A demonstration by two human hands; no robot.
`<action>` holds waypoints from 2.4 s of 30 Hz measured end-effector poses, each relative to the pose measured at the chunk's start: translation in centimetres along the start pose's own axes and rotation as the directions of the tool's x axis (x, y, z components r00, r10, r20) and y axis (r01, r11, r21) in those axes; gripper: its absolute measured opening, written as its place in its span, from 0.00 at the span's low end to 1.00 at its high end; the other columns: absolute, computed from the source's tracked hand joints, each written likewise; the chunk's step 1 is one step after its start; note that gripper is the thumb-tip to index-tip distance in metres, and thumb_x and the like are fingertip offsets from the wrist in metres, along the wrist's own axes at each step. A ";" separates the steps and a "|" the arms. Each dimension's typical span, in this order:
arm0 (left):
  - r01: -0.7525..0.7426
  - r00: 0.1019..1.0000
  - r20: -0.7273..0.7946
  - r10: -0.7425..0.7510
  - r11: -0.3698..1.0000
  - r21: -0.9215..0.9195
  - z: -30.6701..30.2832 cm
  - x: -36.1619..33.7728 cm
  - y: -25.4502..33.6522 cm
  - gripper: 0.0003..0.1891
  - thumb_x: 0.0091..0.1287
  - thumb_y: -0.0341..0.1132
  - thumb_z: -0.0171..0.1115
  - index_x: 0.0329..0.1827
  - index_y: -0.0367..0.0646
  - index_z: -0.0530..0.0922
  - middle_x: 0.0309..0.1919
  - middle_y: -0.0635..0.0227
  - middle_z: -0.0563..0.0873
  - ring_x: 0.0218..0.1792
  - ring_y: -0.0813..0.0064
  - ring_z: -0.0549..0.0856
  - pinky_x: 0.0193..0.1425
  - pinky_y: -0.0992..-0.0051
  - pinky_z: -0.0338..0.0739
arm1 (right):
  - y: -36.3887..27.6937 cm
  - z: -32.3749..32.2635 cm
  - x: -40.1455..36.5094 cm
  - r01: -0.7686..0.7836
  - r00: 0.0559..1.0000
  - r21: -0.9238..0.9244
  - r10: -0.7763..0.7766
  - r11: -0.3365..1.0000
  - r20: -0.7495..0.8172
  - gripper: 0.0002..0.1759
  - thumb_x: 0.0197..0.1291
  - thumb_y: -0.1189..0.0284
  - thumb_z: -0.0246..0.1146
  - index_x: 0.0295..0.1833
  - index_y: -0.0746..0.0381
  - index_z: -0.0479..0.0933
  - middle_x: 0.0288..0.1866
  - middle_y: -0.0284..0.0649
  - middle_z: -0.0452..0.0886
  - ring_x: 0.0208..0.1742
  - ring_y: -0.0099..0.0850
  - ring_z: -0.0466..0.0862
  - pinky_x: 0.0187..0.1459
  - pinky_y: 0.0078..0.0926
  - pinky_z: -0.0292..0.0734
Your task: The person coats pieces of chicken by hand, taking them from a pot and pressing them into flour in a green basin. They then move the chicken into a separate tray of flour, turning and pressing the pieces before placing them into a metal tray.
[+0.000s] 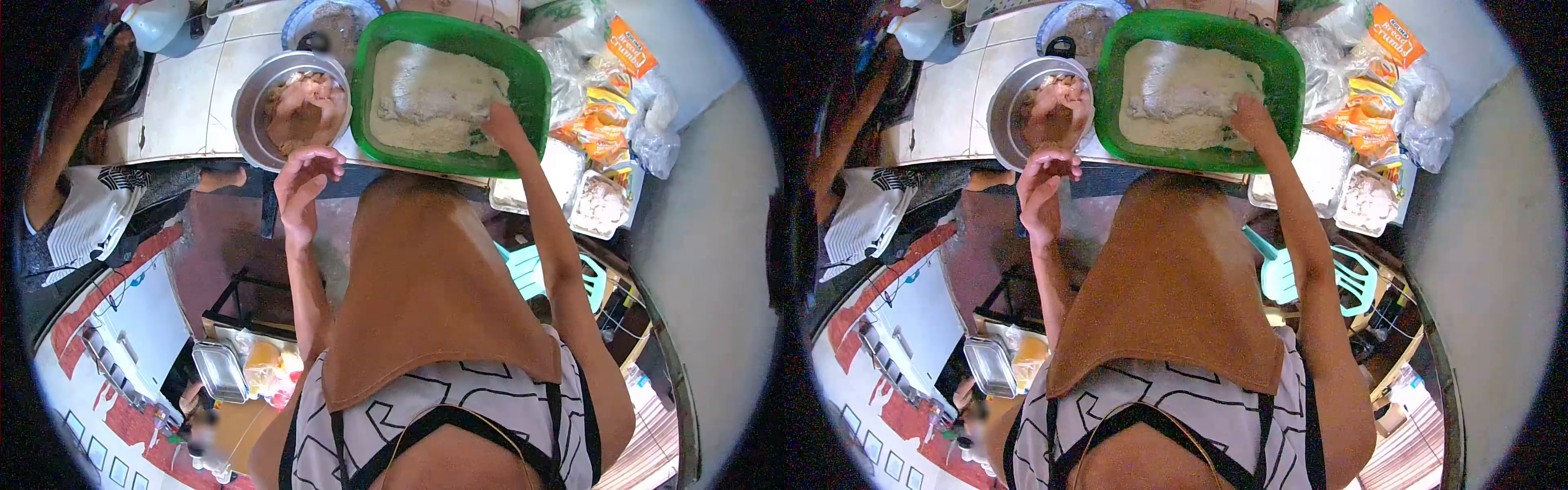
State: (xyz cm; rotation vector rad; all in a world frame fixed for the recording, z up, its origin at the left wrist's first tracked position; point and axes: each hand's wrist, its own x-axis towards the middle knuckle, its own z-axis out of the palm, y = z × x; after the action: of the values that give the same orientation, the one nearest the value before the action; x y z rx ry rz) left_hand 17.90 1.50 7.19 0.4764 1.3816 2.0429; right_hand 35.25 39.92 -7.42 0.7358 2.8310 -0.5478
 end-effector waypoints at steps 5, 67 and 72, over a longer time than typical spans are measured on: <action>-0.008 1.000 0.027 0.006 0.997 0.082 0.9 0.7 0.4 0.19 0.61 0.34 0.56 0.53 0.32 0.77 0.44 0.56 0.84 0.42 0.69 0.81 0.50 0.71 0.73 | 0.2 5.8 -0.2 0.057 0.965 0.090 -0.078 0.994 0.252 0.27 0.61 0.53 0.65 0.49 0.69 0.76 0.44 0.62 0.83 0.46 0.58 0.84 0.49 0.54 0.79; 0.310 0.889 0.356 -0.287 0.951 -0.008 -0.8 11.2 1.8 0.33 0.69 0.59 0.46 0.54 0.34 0.79 0.47 0.61 0.86 0.43 0.74 0.82 0.49 0.73 0.74 | -11.5 2.1 7.8 0.006 0.999 0.016 -0.006 1.000 -0.042 0.26 0.62 0.57 0.66 0.61 0.59 0.77 0.52 0.55 0.81 0.54 0.55 0.81 0.57 0.52 0.75; 0.350 0.835 0.466 -0.293 0.936 -0.039 -0.5 10.9 1.2 0.35 0.59 0.57 0.53 0.59 0.33 0.77 0.55 0.54 0.83 0.47 0.67 0.83 0.52 0.72 0.74 | -16.9 4.1 6.6 0.231 0.973 -0.130 -0.232 0.964 0.003 0.28 0.56 0.60 0.68 0.63 0.56 0.76 0.53 0.49 0.79 0.55 0.49 0.80 0.57 0.51 0.73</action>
State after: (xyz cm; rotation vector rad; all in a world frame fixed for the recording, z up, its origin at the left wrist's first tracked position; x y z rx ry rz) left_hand 9.14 8.18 7.61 0.5799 0.9684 1.5968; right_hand 21.41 27.47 -7.64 0.3884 2.9497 -0.3859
